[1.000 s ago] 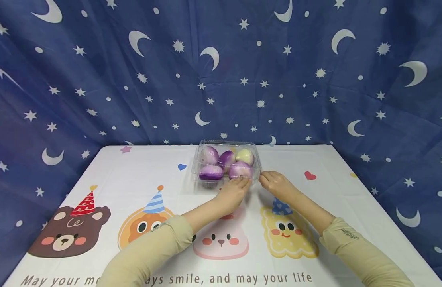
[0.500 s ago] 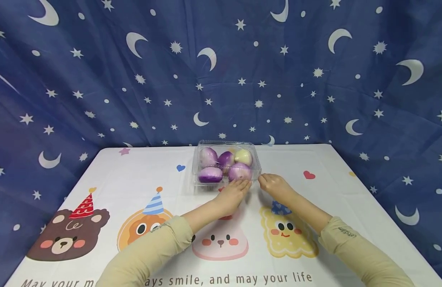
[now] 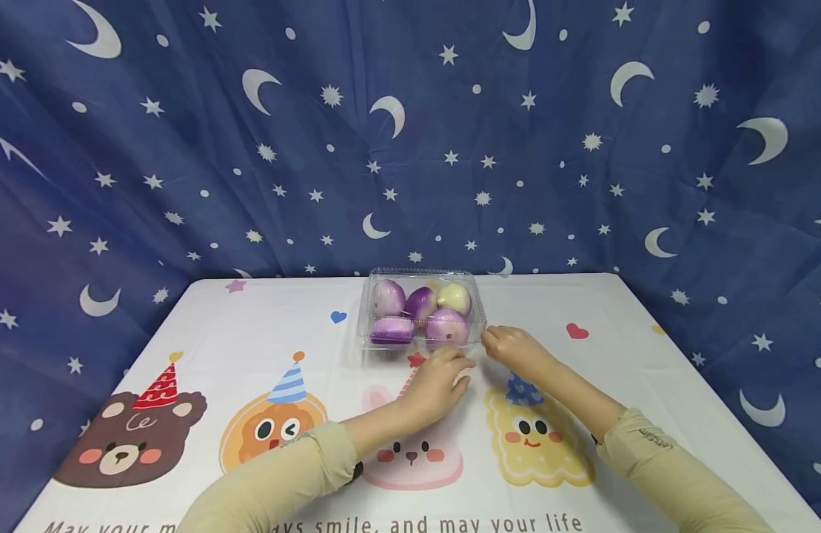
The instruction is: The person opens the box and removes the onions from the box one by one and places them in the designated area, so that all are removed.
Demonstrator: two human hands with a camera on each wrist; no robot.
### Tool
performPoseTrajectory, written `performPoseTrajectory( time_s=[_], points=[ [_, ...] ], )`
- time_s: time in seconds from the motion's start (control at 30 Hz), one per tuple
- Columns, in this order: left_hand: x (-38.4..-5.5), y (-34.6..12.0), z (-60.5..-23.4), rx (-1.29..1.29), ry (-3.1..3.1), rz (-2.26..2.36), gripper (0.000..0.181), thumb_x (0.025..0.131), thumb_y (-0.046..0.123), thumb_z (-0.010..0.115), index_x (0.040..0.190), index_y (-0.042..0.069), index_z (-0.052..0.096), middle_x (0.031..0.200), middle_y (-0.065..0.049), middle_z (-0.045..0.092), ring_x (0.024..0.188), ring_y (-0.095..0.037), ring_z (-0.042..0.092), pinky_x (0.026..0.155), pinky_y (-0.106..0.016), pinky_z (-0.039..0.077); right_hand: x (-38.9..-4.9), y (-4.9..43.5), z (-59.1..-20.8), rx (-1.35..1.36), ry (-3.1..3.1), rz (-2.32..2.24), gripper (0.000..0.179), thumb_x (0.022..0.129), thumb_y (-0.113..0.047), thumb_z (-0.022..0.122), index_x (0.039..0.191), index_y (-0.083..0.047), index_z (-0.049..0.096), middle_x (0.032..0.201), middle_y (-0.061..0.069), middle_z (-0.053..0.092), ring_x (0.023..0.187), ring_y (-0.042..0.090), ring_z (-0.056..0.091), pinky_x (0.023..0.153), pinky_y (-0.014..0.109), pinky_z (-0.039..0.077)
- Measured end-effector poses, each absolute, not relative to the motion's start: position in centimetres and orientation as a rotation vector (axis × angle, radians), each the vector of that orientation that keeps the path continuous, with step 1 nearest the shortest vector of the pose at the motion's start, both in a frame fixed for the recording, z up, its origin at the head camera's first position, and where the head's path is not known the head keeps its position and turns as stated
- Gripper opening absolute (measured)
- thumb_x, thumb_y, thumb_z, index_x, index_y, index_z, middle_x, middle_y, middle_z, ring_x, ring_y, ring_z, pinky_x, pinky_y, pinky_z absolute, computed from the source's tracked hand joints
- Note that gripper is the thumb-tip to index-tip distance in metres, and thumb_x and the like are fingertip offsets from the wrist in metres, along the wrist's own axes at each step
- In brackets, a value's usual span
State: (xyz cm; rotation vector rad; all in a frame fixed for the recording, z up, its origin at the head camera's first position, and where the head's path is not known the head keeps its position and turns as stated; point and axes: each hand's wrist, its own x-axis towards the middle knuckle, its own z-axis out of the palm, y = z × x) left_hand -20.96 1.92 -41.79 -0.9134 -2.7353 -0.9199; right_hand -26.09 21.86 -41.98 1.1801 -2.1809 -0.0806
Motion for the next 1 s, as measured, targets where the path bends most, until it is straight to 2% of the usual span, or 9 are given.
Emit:
performPoseTrajectory(
  time_s=[0.07, 0.13, 0.2, 0.27, 0.37, 0.47, 0.6, 0.77, 1.0],
  points=[
    [-21.1, 2.4, -41.5, -0.659, -2.820, -1.607, 0.022, 0.088, 0.007, 0.062, 0.106, -0.004, 0.067, 0.089, -0.008, 0.068, 0.077, -0.012, 0.065, 0.076, -0.023, 0.056, -26.1, 21.9, -41.9, 1.170, -2.182, -0.086, 0.024, 0.070, 0.003, 0.072, 0.070, -0.005, 0.049, 0.063, 0.003, 0.052, 0.053, 0.014, 0.048, 0.049, 0.024, 0.044],
    [-21.7, 2.9, -41.1, -0.122, -2.562, -2.400, 0.024, 0.090, 0.003, 0.059, 0.109, -0.011, 0.062, 0.080, -0.009, 0.064, 0.070, -0.012, 0.064, 0.075, -0.024, 0.057, -26.2, 21.8, -41.7, 1.149, -2.185, -0.084, 0.023, 0.070, 0.004, 0.071, 0.071, -0.005, 0.049, 0.064, 0.003, 0.052, 0.054, 0.014, 0.048, 0.050, 0.025, 0.045],
    [-22.3, 3.3, -40.8, 0.387, -2.163, -2.803, 0.027, 0.092, 0.002, 0.056, 0.113, -0.015, 0.057, 0.078, -0.009, 0.062, 0.075, -0.018, 0.068, 0.080, -0.029, 0.056, -26.4, 21.5, -41.8, 1.141, -2.181, -0.079, 0.023, 0.070, 0.003, 0.072, 0.073, -0.005, 0.050, 0.065, 0.002, 0.053, 0.055, 0.014, 0.049, 0.051, 0.025, 0.046],
    [-22.7, 3.7, -40.6, 0.628, -1.919, -2.924, 0.029, 0.093, 0.003, 0.054, 0.117, -0.014, 0.054, 0.086, -0.012, 0.062, 0.091, -0.026, 0.068, 0.088, -0.033, 0.054, -26.5, 21.2, -41.9, 1.145, -2.169, -0.074, 0.024, 0.069, 0.003, 0.073, 0.074, -0.005, 0.051, 0.066, 0.001, 0.054, 0.055, 0.013, 0.049, 0.051, 0.024, 0.046],
    [-22.9, 4.3, -40.8, 0.644, -1.858, -2.929, 0.030, 0.095, 0.003, 0.051, 0.121, -0.012, 0.051, 0.107, -0.018, 0.060, 0.114, -0.032, 0.060, 0.094, -0.035, 0.051, -26.4, 21.0, -42.3, 1.158, -2.142, -0.070, 0.021, 0.070, 0.000, 0.073, 0.074, -0.005, 0.053, 0.066, 0.001, 0.056, 0.054, 0.013, 0.050, 0.050, 0.023, 0.046],
    [-22.9, 4.8, -41.2, 0.616, -1.847, -2.930, 0.028, 0.095, 0.001, 0.051, 0.120, -0.011, 0.050, 0.119, -0.023, 0.056, 0.112, -0.031, 0.060, 0.095, -0.035, 0.050, -26.1, 21.2, -42.4, 1.147, -2.131, -0.061, 0.014, 0.075, 0.000, 0.067, 0.074, -0.006, 0.054, 0.068, 0.002, 0.057, 0.055, 0.015, 0.053, 0.051, 0.024, 0.046],
    [-22.7, 4.7, -41.5, 0.610, -1.849, -2.903, 0.025, 0.092, 0.001, 0.056, 0.115, -0.008, 0.054, 0.121, -0.023, 0.057, 0.102, -0.026, 0.064, 0.091, -0.033, 0.053, -25.9, 21.4, -42.0, 1.140, -2.145, -0.062, 0.011, 0.079, -0.001, 0.064, 0.076, -0.006, 0.055, 0.070, 0.002, 0.058, 0.058, 0.016, 0.055, 0.054, 0.026, 0.047],
    [-22.6, 4.5, -41.4, 0.595, -1.803, -2.934, 0.030, 0.095, 0.007, 0.052, 0.121, -0.009, 0.050, 0.125, -0.025, 0.054, 0.116, -0.034, 0.058, 0.091, -0.034, 0.052, -26.1, 21.4, -41.6, 1.164, -2.107, -0.102, 0.019, 0.069, 0.002, 0.072, 0.076, -0.006, 0.056, 0.071, 0.002, 0.060, 0.062, 0.016, 0.058, 0.059, 0.026, 0.050],
    [-22.9, 4.5, -41.1, 0.650, -1.785, -2.915, 0.034, 0.098, 0.008, 0.047, 0.125, -0.013, 0.047, 0.127, -0.029, 0.053, 0.119, -0.037, 0.055, 0.091, -0.034, 0.052, -25.8, 21.7, -41.9, 1.157, -2.087, -0.109, 0.015, 0.071, 0.003, 0.069, 0.077, -0.004, 0.057, 0.073, 0.005, 0.066, 0.069, 0.020, 0.065, 0.069, 0.030, 0.055]
  ],
)
